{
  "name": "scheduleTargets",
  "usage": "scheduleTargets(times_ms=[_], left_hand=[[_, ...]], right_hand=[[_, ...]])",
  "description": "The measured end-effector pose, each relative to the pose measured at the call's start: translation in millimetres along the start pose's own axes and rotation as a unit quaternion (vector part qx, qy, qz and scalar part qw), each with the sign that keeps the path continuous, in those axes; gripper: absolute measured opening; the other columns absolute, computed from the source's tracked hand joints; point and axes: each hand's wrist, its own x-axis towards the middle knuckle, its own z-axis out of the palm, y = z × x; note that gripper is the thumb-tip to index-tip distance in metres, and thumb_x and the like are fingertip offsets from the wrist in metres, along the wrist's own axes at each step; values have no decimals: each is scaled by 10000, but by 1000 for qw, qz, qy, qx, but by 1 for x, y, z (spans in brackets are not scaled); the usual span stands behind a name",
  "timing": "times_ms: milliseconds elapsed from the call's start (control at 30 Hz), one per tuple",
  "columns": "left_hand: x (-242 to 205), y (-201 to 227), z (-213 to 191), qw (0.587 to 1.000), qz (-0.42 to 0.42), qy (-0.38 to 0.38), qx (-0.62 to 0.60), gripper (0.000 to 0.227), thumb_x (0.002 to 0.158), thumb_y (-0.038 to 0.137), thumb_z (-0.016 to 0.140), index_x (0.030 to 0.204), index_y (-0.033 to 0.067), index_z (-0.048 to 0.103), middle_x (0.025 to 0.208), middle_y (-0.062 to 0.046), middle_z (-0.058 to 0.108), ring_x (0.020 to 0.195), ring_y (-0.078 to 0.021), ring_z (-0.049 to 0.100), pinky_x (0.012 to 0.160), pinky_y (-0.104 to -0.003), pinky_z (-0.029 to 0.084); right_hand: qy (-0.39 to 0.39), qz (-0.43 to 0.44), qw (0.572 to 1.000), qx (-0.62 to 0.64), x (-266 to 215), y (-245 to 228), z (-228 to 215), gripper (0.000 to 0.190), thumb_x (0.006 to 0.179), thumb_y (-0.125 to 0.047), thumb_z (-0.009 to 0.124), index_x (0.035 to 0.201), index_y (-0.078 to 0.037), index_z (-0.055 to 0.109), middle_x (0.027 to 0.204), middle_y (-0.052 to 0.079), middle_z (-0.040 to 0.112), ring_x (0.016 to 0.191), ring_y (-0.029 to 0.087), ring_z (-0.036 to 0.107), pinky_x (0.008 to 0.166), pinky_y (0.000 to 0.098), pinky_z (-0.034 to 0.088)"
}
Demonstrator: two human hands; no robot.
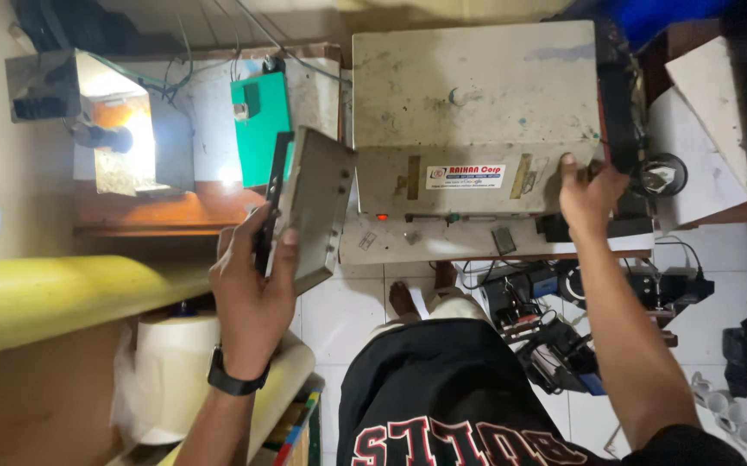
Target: The person places a small sticker onto a card inside a heat press machine. They peel the backing off the sticker, position it carefully on the card, close the press, and operate the machine to apply heat. The person then opens the press and removes the card.
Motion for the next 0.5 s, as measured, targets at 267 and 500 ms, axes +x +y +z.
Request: scheduleTargets(times_ms=[267, 500], left_hand=[[59, 42, 43, 989, 123, -84, -8, 498, 952, 228, 760, 1352, -26, 607, 1232, -245, 660, 1115, -443, 633, 904, -497, 538], [89, 43, 135, 919, 371, -95, 90, 557, 903, 319, 801, 1322, 9, 605, 1229, -253, 660, 1034, -385, 619, 869, -484, 491]], right_hand=[[-380, 118, 817, 418, -43, -221, -55, 874, 1001, -701, 355, 1357, 70, 560, 1166, 191, 698, 617, 79, 404, 610, 226, 367], [-335, 196, 754, 530, 0, -229, -37, 440, 950, -594, 661, 942, -167, 554, 784, -18, 518, 574, 134, 475, 588, 256, 412]])
